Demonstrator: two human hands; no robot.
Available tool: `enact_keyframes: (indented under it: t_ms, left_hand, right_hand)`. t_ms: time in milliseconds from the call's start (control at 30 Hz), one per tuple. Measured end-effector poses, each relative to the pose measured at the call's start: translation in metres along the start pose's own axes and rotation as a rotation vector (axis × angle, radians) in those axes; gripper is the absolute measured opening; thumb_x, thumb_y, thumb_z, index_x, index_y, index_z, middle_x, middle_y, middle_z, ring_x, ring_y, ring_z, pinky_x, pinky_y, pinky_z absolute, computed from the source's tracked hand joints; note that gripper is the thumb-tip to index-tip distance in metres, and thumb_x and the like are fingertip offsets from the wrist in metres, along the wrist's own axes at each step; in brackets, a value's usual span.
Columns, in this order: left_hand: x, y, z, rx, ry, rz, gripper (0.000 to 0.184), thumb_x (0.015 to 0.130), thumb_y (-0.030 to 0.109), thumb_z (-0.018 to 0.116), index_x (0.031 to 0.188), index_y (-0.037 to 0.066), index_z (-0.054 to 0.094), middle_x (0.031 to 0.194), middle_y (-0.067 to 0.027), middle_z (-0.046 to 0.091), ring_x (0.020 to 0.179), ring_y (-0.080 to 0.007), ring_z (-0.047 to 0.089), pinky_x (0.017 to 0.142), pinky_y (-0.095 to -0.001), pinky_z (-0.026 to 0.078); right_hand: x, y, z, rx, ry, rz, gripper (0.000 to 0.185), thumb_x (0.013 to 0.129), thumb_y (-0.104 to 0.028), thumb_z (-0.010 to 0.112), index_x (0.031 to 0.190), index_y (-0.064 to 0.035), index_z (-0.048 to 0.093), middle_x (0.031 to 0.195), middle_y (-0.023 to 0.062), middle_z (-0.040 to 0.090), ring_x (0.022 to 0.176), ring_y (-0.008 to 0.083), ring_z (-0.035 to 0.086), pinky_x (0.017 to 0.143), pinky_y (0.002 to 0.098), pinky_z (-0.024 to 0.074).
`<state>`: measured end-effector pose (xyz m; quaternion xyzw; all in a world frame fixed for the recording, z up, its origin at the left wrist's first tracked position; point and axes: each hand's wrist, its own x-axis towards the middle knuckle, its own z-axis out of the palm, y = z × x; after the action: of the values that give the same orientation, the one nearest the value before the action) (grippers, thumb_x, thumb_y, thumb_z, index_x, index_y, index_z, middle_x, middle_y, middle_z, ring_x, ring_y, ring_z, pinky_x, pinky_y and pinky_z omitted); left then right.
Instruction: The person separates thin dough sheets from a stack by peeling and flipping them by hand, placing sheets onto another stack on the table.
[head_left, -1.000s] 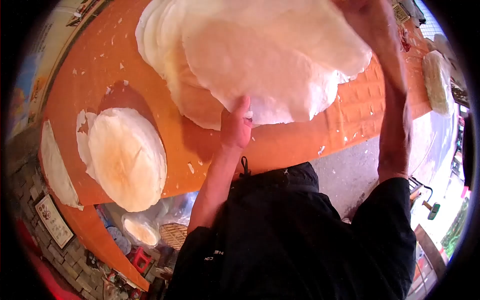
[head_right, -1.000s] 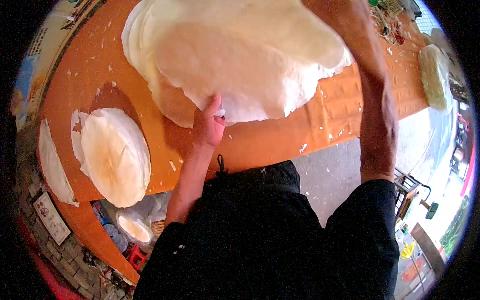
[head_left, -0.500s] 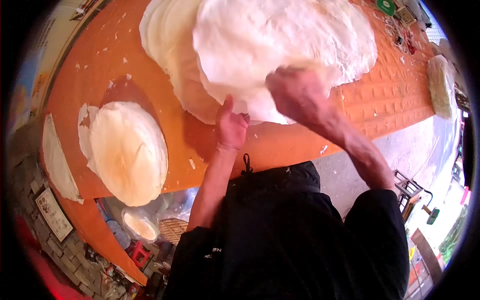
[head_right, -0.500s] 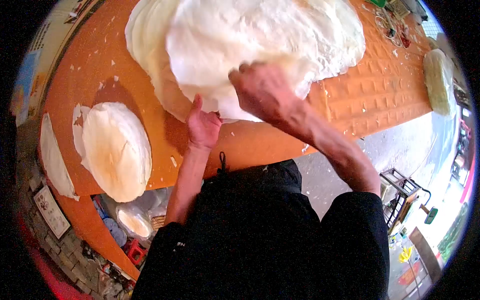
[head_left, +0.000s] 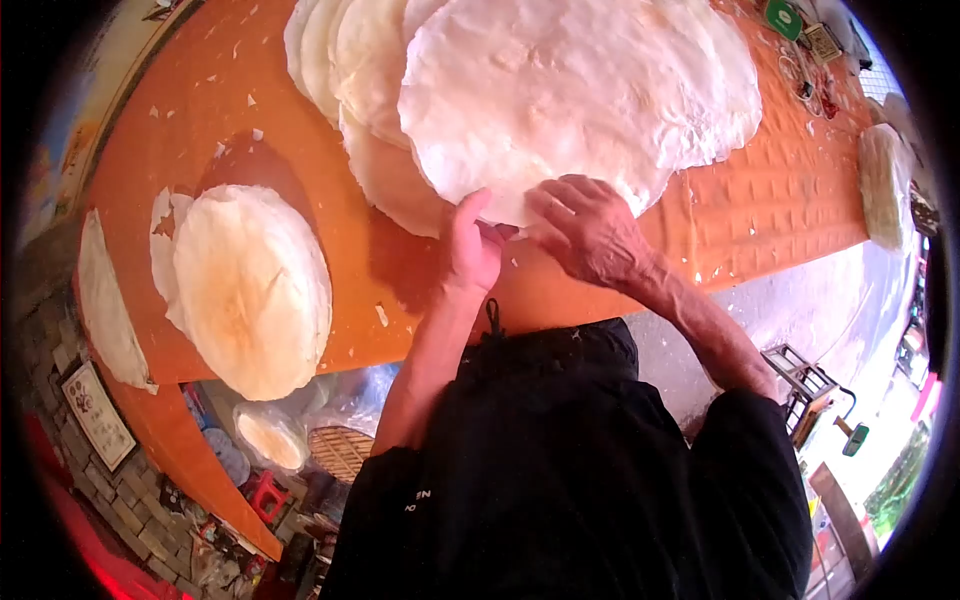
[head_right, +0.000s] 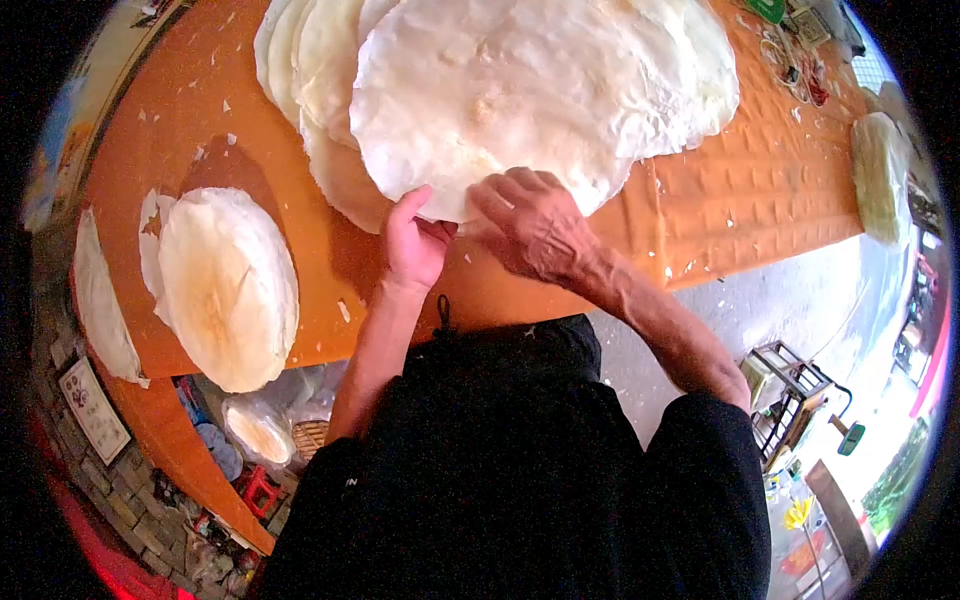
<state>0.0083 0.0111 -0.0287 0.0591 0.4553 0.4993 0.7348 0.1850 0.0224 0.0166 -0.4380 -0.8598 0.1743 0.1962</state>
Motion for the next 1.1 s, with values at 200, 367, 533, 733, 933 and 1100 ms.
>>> enact_keyframes:
  t_ms: [200, 367, 533, 733, 933, 1100]
  left_hand:
    - [0.002, 0.021, 0.022, -0.148, -0.206, 0.022, 0.042, 0.092, 0.035, 0.053, 0.121, 0.005, 0.050, 0.117, -0.0162, 0.058, 0.103, -0.0297, 0.060, 0.092, -0.0447, 0.049]
    - [0.023, 0.023, 0.028, 0.041, -0.187, 0.054, 0.045, 0.093, 0.035, 0.053, 0.122, 0.002, 0.049, 0.111, -0.0173, 0.059, 0.102, -0.0296, 0.060, 0.089, -0.0420, 0.049]
    - [0.041, 0.009, 0.023, 0.289, -0.064, -0.032, 0.035, 0.096, 0.019, 0.048, 0.123, -0.003, 0.046, 0.106, -0.0144, 0.061, 0.095, -0.0242, 0.063, 0.084, -0.0345, 0.052]
    - [0.055, -0.007, 0.038, 0.228, -0.101, -0.052, 0.033, 0.093, 0.013, 0.051, 0.122, -0.003, 0.046, 0.103, -0.0123, 0.061, 0.092, -0.0238, 0.065, 0.080, -0.0345, 0.054]
    - [0.059, -0.013, 0.041, 0.182, -0.124, -0.122, 0.023, 0.091, 0.012, 0.056, 0.110, 0.001, 0.051, 0.096, -0.0116, 0.062, 0.082, -0.0223, 0.066, 0.073, -0.0331, 0.056]
    - [0.061, -0.014, 0.054, 0.107, -0.161, -0.139, 0.016, 0.091, 0.012, 0.056, 0.104, 0.004, 0.051, 0.091, -0.0102, 0.063, 0.078, -0.0218, 0.066, 0.067, -0.0325, 0.056]
  right_hand:
    - [0.012, 0.048, -0.015, -0.177, -0.065, 0.032, 0.012, 0.076, -0.015, 0.060, 0.086, -0.0073, 0.062, 0.076, 0.0095, 0.061, 0.073, 0.0294, 0.063, 0.063, 0.0418, 0.0515]
    - [0.096, 0.084, -0.145, -0.201, 0.375, 0.109, 0.015, 0.084, -0.011, 0.061, 0.094, -0.0026, 0.068, 0.080, 0.0098, 0.069, 0.068, 0.0203, 0.063, 0.065, 0.0332, 0.0503]
    - [0.090, 0.016, -0.210, -0.898, 0.501, -0.174, 0.018, 0.081, -0.009, 0.065, 0.098, -0.0048, 0.062, 0.083, 0.0142, 0.057, 0.077, 0.0285, 0.056, 0.076, 0.0379, 0.0478]
    - [0.065, 0.119, -0.064, -0.700, -0.233, 0.229, 0.016, 0.077, -0.006, 0.055, 0.088, -0.0111, 0.065, 0.072, 0.0083, 0.064, 0.068, 0.0297, 0.065, 0.059, 0.0379, 0.0533]
    - [0.012, 0.136, -0.035, -0.268, -0.034, 0.302, 0.020, 0.081, -0.007, 0.054, 0.095, -0.0120, 0.068, 0.082, 0.0077, 0.067, 0.073, 0.0276, 0.064, 0.063, 0.0384, 0.0518]
    - [0.004, 0.132, -0.034, -0.249, 0.049, 0.244, 0.015, 0.082, -0.011, 0.059, 0.096, -0.0107, 0.067, 0.091, 0.0072, 0.066, 0.088, 0.0268, 0.063, 0.072, 0.0370, 0.0524]
